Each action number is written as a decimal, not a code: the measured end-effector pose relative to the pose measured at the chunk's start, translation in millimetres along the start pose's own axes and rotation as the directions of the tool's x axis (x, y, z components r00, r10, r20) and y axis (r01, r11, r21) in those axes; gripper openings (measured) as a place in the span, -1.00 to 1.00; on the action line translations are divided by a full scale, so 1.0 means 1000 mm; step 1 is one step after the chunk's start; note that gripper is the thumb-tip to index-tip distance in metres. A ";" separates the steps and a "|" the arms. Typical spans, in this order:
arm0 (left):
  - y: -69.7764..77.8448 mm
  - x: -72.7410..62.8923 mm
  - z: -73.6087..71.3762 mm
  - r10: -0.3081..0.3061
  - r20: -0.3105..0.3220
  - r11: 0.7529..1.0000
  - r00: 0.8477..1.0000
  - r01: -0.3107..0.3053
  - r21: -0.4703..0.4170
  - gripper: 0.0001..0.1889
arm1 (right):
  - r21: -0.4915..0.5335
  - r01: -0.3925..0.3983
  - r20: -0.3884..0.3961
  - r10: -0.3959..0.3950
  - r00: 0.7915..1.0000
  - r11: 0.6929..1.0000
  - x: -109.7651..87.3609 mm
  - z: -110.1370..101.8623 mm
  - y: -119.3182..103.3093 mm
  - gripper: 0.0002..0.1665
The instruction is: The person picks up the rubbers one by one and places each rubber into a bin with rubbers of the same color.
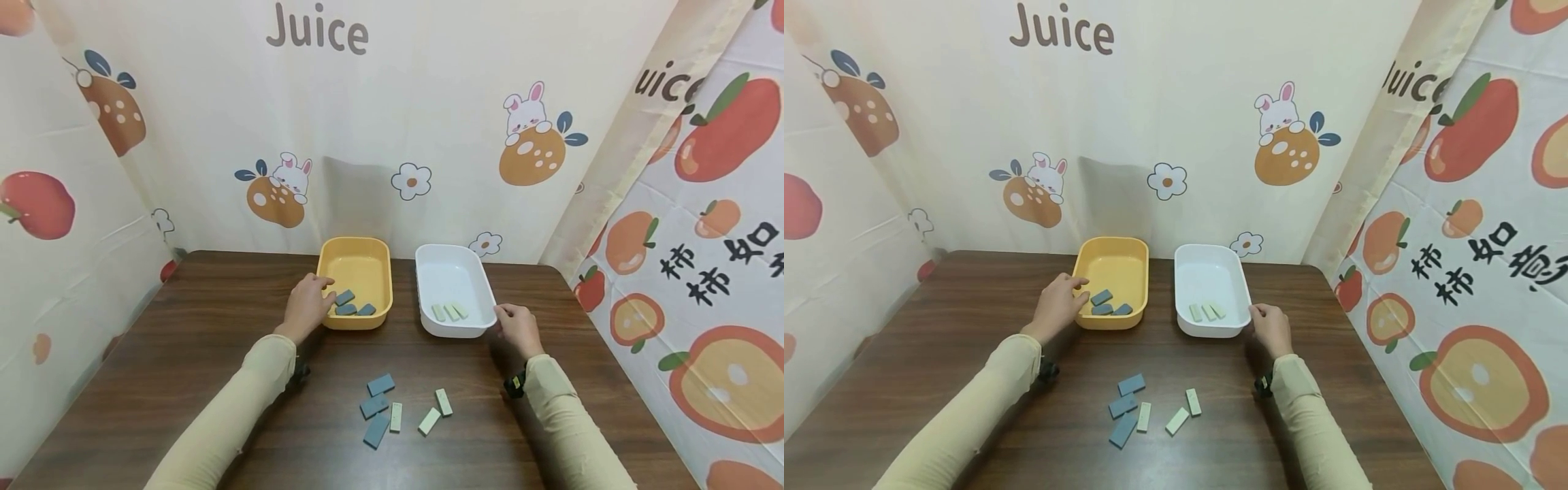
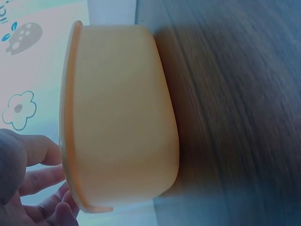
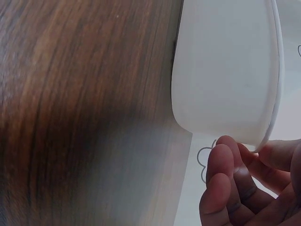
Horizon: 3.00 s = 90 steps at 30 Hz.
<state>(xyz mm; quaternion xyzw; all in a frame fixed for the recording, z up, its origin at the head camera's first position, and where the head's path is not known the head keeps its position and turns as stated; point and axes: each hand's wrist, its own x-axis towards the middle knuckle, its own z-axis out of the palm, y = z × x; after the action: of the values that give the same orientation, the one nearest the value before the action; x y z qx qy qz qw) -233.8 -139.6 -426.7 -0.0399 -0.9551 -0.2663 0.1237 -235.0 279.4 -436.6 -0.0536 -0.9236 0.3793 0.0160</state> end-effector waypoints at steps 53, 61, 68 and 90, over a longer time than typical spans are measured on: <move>-0.029 -0.015 0.003 -0.045 -0.024 0.998 0.999 0.044 -0.038 -0.60 | -0.015 0.002 -0.023 -0.003 1.000 1.000 -0.001 0.003 0.000 -0.55; -0.029 -0.014 0.004 -0.039 -0.014 0.999 0.999 0.039 -0.009 -0.60 | -0.014 0.003 -0.022 -0.003 1.000 1.000 -0.001 0.003 0.002 -0.49; -0.028 -0.014 0.003 -0.041 -0.010 0.999 0.999 0.041 -0.008 -0.60 | 0.000 -0.018 -0.057 0.018 0.998 1.000 -0.006 0.000 0.005 -0.39; -0.032 -0.013 0.003 -0.091 -0.004 0.993 0.996 0.090 -0.078 -0.61 | -0.009 0.122 -0.009 -0.122 0.993 0.993 -0.023 -0.007 -0.018 -0.57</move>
<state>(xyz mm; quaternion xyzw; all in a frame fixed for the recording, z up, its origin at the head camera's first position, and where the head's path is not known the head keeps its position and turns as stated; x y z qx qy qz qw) -226.7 -165.0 -448.7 -0.0005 -0.9443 -0.3087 0.1136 -213.0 269.3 -418.8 0.0010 -0.9266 0.3735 0.0433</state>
